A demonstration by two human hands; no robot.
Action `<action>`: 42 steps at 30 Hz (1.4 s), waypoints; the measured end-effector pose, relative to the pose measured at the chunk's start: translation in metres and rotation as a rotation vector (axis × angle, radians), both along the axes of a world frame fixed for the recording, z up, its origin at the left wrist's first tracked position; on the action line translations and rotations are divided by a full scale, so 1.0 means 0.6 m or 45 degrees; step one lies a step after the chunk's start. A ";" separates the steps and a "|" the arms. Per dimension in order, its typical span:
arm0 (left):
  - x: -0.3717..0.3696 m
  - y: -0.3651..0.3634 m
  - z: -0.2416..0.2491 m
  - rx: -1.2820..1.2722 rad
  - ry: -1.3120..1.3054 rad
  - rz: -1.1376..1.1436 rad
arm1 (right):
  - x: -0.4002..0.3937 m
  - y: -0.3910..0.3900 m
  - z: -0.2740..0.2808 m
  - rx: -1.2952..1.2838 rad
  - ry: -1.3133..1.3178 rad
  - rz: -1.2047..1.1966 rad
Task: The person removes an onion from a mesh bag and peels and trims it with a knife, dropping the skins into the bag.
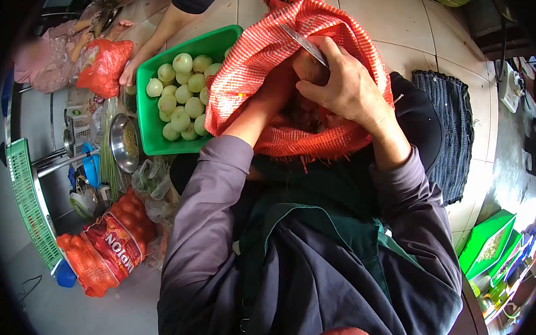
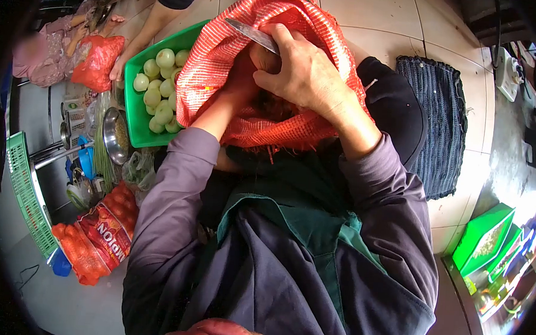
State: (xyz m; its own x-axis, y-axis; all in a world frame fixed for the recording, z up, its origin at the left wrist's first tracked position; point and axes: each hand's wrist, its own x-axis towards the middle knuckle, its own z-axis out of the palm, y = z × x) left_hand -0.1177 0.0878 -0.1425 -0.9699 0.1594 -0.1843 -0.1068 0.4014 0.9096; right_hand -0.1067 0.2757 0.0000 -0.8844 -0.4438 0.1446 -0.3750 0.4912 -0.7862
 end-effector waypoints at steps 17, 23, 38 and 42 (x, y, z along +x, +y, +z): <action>0.143 0.010 0.184 -1.176 0.475 -0.748 | 0.010 -0.007 -0.005 -0.026 0.101 0.033; 0.110 0.042 0.148 -1.091 -0.469 -1.120 | 0.013 -0.014 -0.004 -0.009 -0.009 0.093; 0.057 0.046 0.031 -1.012 0.073 -0.252 | 0.010 -0.018 -0.028 0.019 0.094 0.046; 0.049 0.028 0.051 -0.806 0.063 -0.158 | 0.010 -0.015 -0.022 0.021 0.079 0.035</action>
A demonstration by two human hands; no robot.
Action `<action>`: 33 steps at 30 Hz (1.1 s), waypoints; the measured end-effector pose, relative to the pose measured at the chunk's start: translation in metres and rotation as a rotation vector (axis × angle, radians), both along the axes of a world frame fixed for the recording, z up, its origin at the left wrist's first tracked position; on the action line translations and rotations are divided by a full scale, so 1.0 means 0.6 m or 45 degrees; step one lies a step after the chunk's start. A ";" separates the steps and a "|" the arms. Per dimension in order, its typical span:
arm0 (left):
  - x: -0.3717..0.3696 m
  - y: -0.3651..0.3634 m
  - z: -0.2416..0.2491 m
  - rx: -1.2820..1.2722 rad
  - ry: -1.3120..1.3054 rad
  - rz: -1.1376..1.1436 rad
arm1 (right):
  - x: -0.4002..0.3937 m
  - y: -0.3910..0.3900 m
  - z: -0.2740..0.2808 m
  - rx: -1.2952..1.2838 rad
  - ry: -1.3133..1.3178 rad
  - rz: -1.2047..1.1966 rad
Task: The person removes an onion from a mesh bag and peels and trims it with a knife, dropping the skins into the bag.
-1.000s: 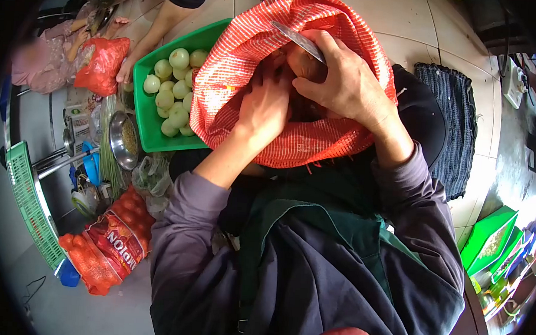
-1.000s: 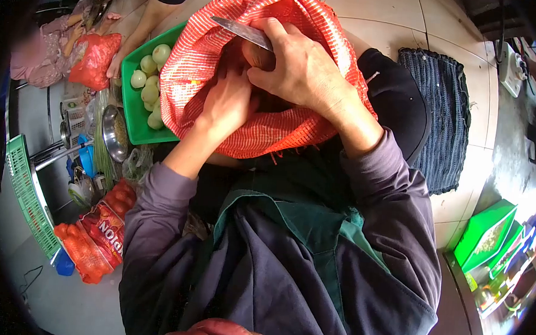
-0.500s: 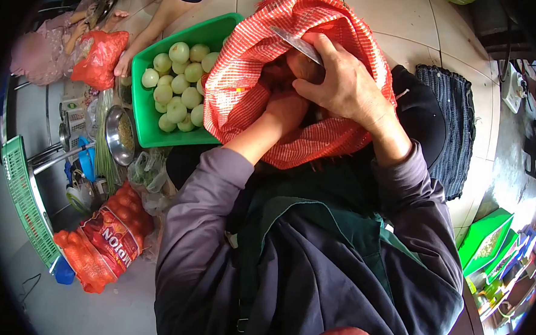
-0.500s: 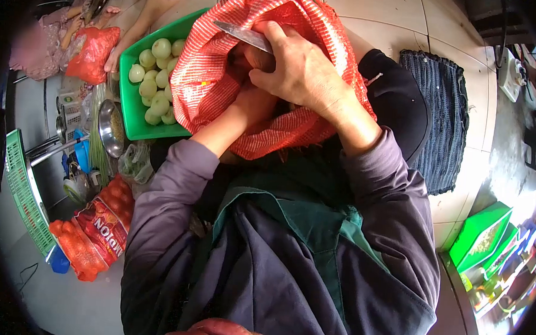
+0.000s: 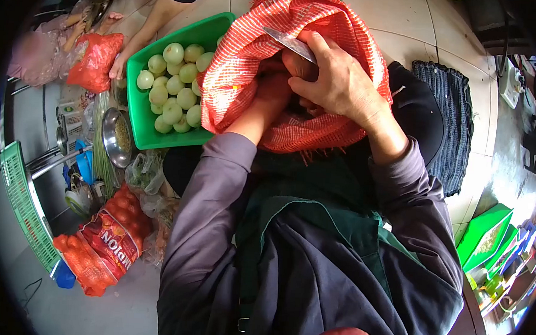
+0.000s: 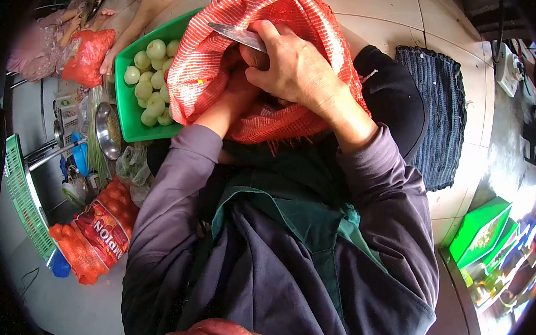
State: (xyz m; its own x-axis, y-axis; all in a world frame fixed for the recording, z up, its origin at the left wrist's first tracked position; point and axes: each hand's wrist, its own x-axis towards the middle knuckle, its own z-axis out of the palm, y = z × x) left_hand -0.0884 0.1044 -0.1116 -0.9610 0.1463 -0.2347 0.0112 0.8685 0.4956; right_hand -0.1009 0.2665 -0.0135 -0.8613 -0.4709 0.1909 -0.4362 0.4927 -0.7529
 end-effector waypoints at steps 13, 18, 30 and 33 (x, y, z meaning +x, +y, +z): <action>-0.009 -0.033 0.074 0.002 -0.108 -0.339 | -0.009 0.006 -0.006 -0.034 0.064 -0.054; -0.051 -0.051 0.089 0.144 0.009 -0.257 | -0.009 0.004 0.002 0.015 -0.020 -0.032; -0.093 -0.027 -0.050 -0.013 0.011 0.072 | -0.012 0.005 0.004 0.044 -0.107 -0.040; -0.094 -0.044 -0.073 0.238 0.149 0.008 | -0.011 0.006 0.005 0.046 -0.099 -0.040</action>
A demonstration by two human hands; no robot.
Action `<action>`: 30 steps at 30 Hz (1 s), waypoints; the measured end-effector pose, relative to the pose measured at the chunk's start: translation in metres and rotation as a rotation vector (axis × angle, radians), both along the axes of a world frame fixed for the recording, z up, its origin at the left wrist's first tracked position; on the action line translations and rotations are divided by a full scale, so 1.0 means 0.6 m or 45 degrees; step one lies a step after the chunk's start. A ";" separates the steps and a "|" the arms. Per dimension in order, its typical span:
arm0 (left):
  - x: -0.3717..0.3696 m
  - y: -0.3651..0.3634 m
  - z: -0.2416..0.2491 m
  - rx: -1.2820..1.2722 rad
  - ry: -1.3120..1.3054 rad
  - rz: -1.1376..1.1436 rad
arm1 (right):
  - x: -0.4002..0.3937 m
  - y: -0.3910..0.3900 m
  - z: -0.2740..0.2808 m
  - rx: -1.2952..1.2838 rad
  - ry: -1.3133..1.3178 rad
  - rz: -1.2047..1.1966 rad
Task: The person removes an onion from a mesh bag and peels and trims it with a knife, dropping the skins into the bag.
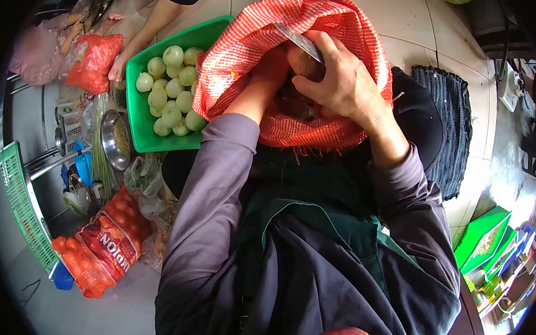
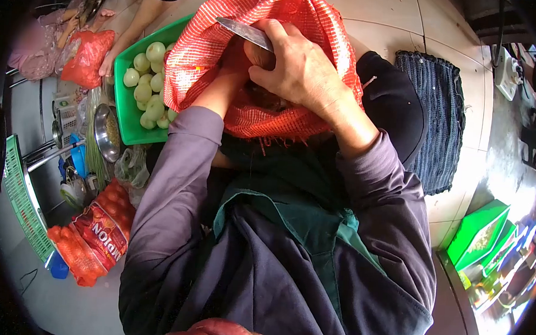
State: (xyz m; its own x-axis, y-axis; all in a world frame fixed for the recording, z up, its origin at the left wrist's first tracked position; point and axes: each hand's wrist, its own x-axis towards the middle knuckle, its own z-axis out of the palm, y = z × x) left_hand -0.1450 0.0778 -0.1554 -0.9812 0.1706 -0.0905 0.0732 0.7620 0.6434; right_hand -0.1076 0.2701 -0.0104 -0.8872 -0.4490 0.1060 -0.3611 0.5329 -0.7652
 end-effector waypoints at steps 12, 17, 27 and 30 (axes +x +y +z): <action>0.035 -0.005 0.126 -0.299 -0.378 -0.410 | -0.003 -0.002 -0.009 -0.083 0.130 -0.019; -0.030 -0.040 0.001 0.249 -0.173 0.027 | -0.009 -0.005 -0.013 -0.067 0.131 -0.027; -0.005 -0.013 -0.005 0.479 -0.360 0.147 | -0.020 0.003 -0.016 -0.034 0.073 -0.080; 0.000 -0.015 -0.009 -0.034 -0.197 -0.052 | -0.021 0.006 -0.016 -0.041 0.088 -0.093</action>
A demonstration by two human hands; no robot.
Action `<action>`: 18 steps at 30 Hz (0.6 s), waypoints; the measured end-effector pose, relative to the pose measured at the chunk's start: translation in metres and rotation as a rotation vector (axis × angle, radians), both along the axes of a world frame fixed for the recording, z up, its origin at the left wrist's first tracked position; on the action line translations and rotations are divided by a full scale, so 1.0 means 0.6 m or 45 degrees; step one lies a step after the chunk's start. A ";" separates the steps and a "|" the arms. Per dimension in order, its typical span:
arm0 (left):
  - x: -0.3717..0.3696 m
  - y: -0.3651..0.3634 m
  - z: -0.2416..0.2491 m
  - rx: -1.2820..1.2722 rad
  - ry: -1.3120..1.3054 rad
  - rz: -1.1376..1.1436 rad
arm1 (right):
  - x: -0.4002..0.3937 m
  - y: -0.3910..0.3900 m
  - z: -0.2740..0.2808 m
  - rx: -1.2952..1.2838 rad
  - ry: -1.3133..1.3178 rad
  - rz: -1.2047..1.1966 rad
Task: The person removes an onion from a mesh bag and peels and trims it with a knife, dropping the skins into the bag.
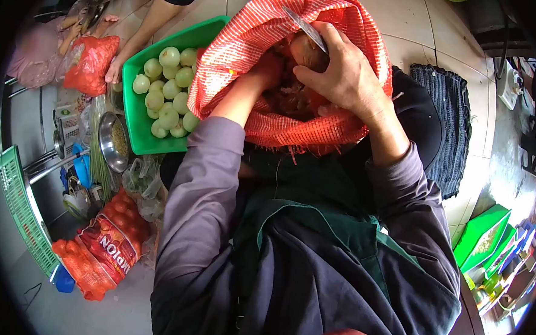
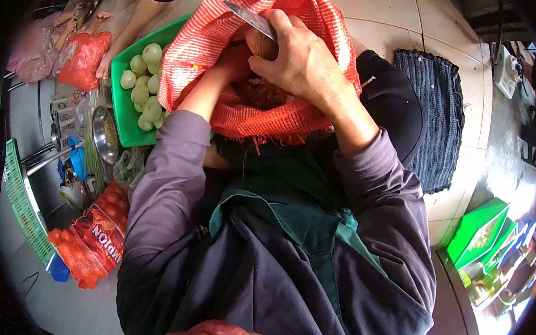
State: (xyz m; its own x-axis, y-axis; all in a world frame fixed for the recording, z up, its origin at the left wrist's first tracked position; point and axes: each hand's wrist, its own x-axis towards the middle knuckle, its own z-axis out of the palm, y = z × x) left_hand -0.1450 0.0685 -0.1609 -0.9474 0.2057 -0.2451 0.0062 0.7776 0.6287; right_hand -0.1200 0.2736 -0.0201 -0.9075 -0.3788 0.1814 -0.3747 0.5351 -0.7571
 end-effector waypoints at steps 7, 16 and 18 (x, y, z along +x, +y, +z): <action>-0.036 -0.013 0.015 0.032 0.135 -0.134 | 0.006 -0.006 0.005 0.015 -0.040 0.005; -0.064 0.002 -0.048 0.345 0.036 -0.070 | -0.001 -0.006 0.004 0.062 -0.064 0.000; -0.049 0.014 0.000 0.442 -0.087 -0.025 | -0.003 -0.007 0.001 0.047 -0.046 0.000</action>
